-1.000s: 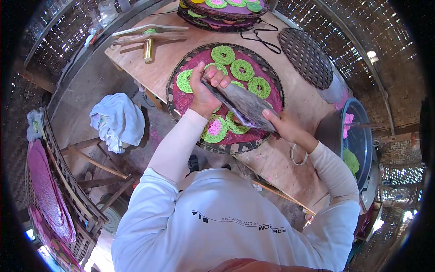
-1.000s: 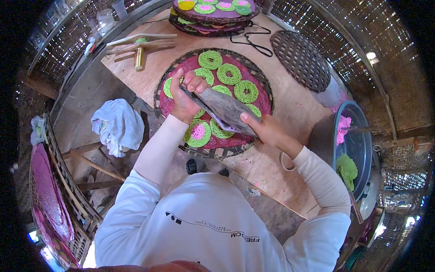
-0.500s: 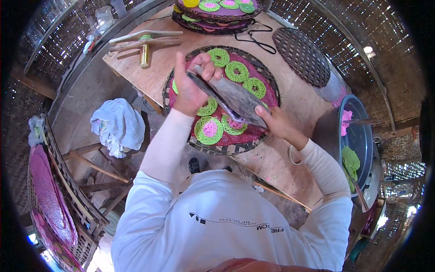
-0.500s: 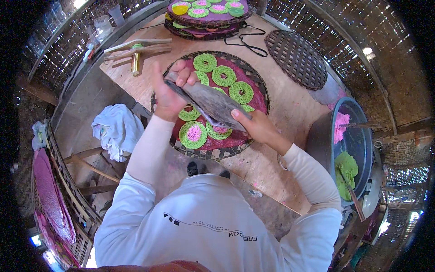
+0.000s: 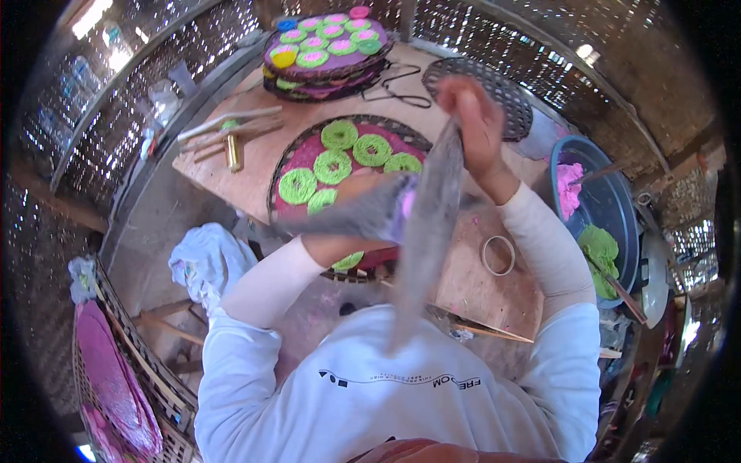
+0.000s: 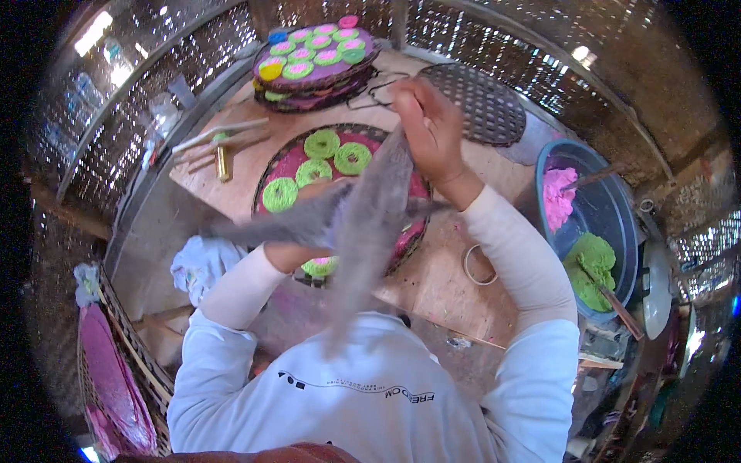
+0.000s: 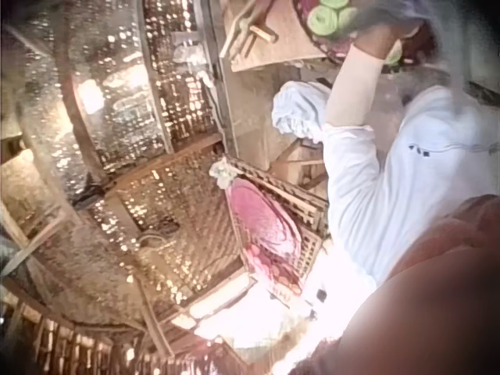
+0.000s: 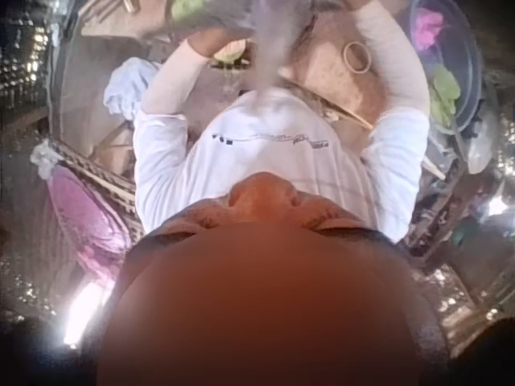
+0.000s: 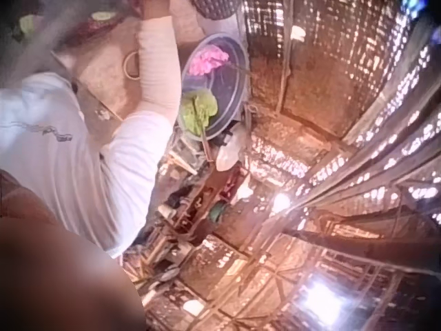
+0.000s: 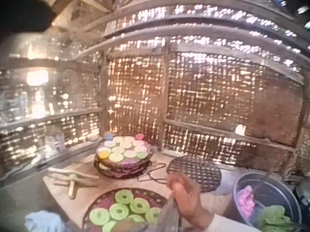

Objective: The person scoops green and pink dough from a large basin and fills a wooden mold to form ring-shaped cakes. They press the dough into the mold, then invert it onto a woven tray to release the finished pieces. The process repeats with alternating colors, stacking the completed cakes on the tray.

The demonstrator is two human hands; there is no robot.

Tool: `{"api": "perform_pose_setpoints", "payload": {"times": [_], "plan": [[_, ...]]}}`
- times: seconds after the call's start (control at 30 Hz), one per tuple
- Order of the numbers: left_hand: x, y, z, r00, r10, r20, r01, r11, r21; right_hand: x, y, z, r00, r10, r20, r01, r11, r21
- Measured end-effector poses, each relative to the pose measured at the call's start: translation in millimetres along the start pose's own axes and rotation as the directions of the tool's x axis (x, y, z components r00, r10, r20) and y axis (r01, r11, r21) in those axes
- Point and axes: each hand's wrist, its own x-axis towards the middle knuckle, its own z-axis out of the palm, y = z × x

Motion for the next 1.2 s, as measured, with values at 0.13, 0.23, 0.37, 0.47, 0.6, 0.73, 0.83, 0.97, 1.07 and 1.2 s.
{"api": "perform_pose_setpoints", "payload": {"times": [0.13,0.23,0.37,0.47,0.6,0.73,0.83,0.97,1.07,1.2], "plan": [[33,18,-12,0.988,0.141,-0.059,-0.072,0.771,0.633,-10,-36,0,0.867,0.484,0.117,-0.495,0.863,0.097],[28,40,-19,0.985,0.081,0.155,-0.153,0.828,0.539,-29,-73,-18,0.897,0.377,0.229,-0.366,0.926,-0.091],[30,45,-11,0.893,0.005,0.451,0.110,0.967,-0.228,-56,-131,-31,0.909,0.190,0.370,-0.105,0.966,-0.237],[38,28,3,0.739,0.077,0.670,0.202,0.922,-0.329,-68,-155,-72,0.804,0.169,0.570,0.064,0.929,-0.366],[53,22,8,0.629,-0.016,0.777,0.539,0.729,-0.422,-83,-157,-146,0.989,-0.114,-0.099,0.125,0.985,0.116],[75,46,75,0.865,0.252,0.434,0.260,0.515,-0.817,-37,-124,-204,0.742,0.044,-0.668,0.323,0.851,0.414],[111,58,115,0.994,0.019,0.108,0.093,0.367,-0.925,-31,-81,-200,0.620,0.225,-0.751,0.393,0.740,0.546],[164,35,152,0.931,-0.314,-0.189,-0.032,0.444,-0.895,-42,-48,-221,0.927,0.314,-0.206,-0.162,0.829,0.535],[190,5,175,0.862,-0.294,-0.413,-0.023,0.792,-0.610,-45,-35,-280,0.902,0.356,0.246,-0.161,0.803,-0.574],[218,-3,242,0.753,0.180,-0.633,0.282,0.782,0.557,-44,14,-335,0.888,0.185,0.422,0.455,-0.220,-0.863]]}}
